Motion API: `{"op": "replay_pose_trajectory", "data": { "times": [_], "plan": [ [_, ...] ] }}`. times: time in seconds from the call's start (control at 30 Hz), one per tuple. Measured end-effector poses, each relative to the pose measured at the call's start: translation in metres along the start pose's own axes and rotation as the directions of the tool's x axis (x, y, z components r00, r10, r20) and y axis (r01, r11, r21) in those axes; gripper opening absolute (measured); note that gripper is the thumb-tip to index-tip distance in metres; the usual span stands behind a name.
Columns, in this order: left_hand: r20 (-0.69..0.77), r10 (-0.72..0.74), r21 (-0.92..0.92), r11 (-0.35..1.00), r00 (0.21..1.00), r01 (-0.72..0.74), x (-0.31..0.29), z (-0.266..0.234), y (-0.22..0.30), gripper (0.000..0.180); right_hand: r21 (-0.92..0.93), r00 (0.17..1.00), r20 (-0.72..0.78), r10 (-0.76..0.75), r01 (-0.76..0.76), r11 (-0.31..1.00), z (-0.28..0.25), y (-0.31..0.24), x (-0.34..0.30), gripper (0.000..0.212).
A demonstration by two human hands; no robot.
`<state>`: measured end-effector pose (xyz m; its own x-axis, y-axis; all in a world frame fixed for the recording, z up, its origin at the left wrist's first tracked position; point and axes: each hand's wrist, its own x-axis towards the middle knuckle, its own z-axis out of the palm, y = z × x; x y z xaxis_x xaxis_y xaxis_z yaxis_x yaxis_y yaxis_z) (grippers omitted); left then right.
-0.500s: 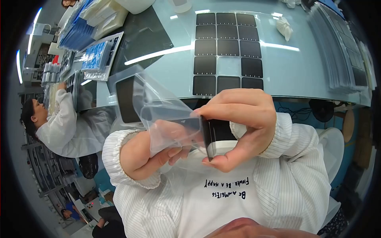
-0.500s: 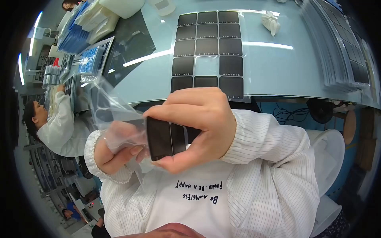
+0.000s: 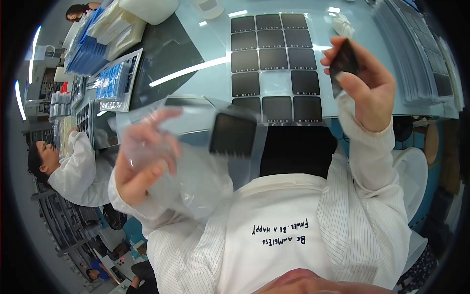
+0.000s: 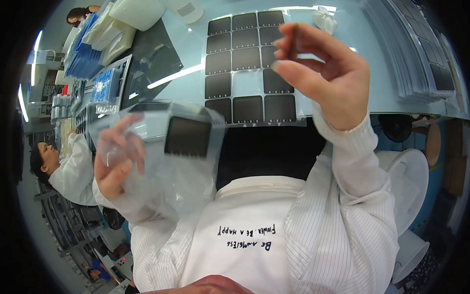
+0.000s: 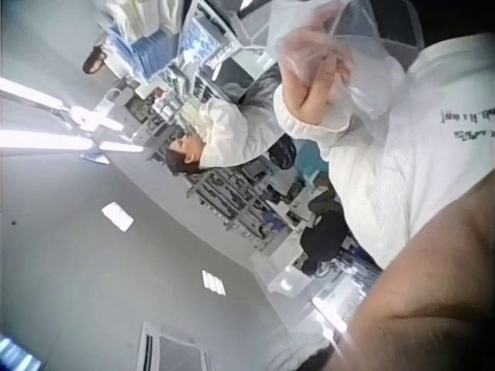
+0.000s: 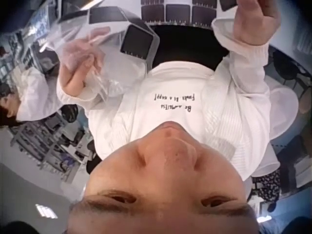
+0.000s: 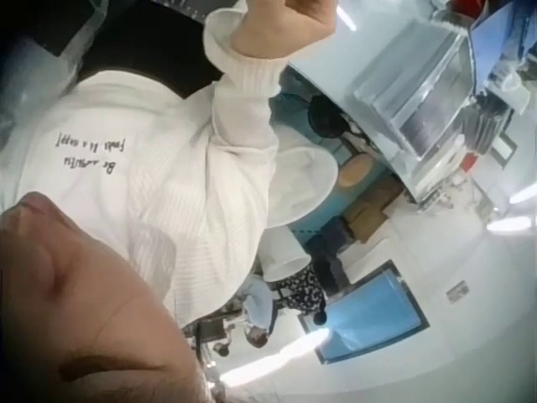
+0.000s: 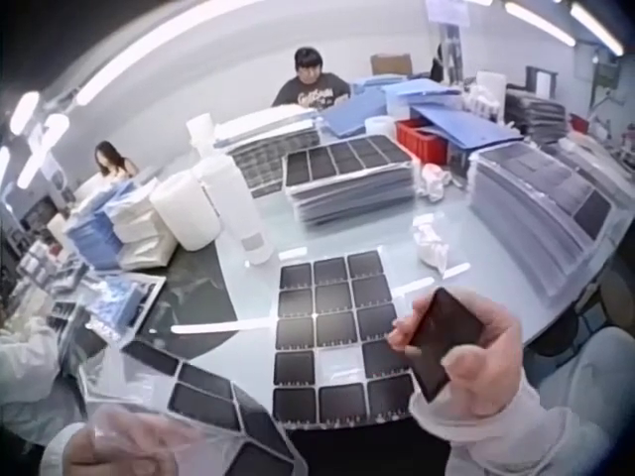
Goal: Cleaning and inspecting small rectangular solar cells or glass panels on a grid tray.
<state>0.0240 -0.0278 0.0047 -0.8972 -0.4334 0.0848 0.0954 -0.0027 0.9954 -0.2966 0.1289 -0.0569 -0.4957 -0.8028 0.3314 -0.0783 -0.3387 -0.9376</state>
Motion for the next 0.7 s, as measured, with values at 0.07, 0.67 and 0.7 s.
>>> {"op": "replay_pose_trajectory", "data": {
  "times": [0.07,0.67,0.7],
  "plan": [
    [0.014,0.059,0.037,0.998,0.998,-0.060,0.011,-0.022,-0.005,0.041,-0.390,0.993,0.087,-0.083,0.111,0.914,0.003,-0.001,0.006,0.051],
    [-0.683,-0.071,0.120,0.971,0.727,0.208,0.040,-0.199,-0.122,0.067,-0.753,0.846,0.474,-0.245,0.534,0.385,0.037,0.067,0.005,0.029],
    [-0.745,0.072,0.332,0.902,0.663,0.276,0.039,-0.201,-0.122,0.068,-0.750,0.848,0.467,-0.250,0.530,0.396,0.037,0.068,0.007,0.028]
  ]
}}
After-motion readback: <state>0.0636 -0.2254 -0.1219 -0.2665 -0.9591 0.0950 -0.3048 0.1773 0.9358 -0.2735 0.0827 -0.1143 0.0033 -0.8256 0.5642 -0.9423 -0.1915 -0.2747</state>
